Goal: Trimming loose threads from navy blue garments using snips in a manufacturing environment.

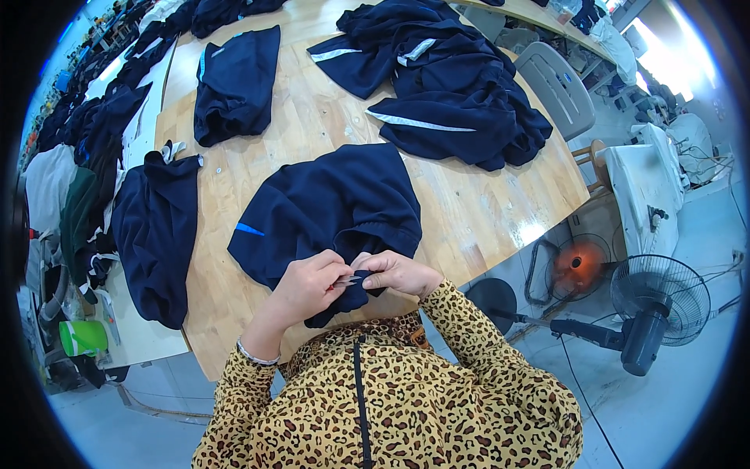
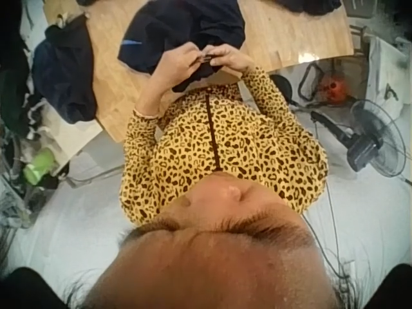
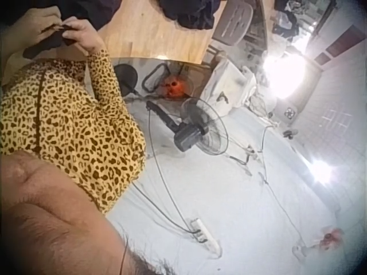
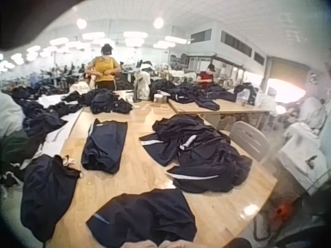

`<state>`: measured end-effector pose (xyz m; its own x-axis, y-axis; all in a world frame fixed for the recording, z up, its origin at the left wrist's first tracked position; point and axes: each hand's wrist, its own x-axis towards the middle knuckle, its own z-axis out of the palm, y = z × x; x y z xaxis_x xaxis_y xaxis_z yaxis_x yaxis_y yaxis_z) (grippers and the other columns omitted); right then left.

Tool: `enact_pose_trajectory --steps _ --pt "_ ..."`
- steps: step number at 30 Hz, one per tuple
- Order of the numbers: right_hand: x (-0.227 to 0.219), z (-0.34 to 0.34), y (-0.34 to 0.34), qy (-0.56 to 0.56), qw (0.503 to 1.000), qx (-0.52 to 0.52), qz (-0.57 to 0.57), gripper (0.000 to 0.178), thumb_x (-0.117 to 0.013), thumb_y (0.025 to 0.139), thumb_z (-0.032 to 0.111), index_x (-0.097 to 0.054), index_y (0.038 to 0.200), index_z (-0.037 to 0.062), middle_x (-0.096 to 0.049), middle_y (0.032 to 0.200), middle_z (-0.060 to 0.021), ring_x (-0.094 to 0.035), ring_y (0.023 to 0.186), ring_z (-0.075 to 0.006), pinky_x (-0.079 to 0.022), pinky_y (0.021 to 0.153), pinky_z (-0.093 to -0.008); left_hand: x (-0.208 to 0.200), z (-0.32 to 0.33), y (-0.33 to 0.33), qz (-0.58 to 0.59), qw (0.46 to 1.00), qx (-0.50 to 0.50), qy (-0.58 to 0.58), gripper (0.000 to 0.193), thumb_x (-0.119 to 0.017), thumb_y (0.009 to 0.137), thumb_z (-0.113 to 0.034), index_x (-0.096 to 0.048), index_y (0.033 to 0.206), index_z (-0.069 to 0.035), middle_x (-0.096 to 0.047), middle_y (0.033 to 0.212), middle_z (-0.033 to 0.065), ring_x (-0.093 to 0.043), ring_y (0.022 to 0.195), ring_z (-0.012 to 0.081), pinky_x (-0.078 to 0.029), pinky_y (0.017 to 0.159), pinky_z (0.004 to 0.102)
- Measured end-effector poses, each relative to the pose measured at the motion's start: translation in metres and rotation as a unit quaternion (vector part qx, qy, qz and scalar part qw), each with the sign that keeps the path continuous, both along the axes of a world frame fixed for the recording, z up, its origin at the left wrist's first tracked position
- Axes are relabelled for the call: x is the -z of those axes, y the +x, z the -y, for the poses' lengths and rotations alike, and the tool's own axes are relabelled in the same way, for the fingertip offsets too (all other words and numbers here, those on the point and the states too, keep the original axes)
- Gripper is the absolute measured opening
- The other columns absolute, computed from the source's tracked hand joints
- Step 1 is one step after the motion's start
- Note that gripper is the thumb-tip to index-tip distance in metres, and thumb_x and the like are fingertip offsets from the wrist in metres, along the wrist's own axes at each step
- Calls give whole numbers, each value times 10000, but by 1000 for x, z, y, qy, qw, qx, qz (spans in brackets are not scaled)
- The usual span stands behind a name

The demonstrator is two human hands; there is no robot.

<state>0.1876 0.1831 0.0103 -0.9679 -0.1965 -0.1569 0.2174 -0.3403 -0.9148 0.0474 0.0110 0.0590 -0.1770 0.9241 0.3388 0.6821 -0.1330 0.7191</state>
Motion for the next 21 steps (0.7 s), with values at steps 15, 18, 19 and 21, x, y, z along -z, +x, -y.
enact_pose_trajectory --steps 15,18,19,21 --pt "-18 24 -10 400 865 224 -205 168 -695 700 21 -685 867 38 -645 921 -25 -512 910 -230 -415 838 -325 14 6 -1 280 938 -205 -8 23 -622 803 -4 -610 822 2 -538 775 17 -484 620 61 -404 550 196" --pt "-17 28 -10 467 813 264 -227 178 -686 689 13 -686 861 61 -644 918 -7 -517 901 -220 -400 827 -319 11 11 1 332 910 -248 6 52 -643 828 -38 -609 810 -3 -501 746 -16 -400 596 26 -342 523 177" --pt "-16 28 -10 497 785 277 -244 192 -678 689 14 -687 870 76 -642 931 4 -521 897 -210 -388 821 -316 9 10 3 332 910 -249 6 52 -643 828 -38 -609 810 -3 -501 746 -16 -400 596 26 -342 523 177" --pt "-14 29 -11 525 761 274 -266 177 -672 676 17 -679 845 70 -642 934 0 -523 898 -209 -383 825 -322 -3 7 11 250 945 -207 31 81 -691 796 -51 -641 842 -7 -529 761 -15 -412 576 38 -356 523 187"
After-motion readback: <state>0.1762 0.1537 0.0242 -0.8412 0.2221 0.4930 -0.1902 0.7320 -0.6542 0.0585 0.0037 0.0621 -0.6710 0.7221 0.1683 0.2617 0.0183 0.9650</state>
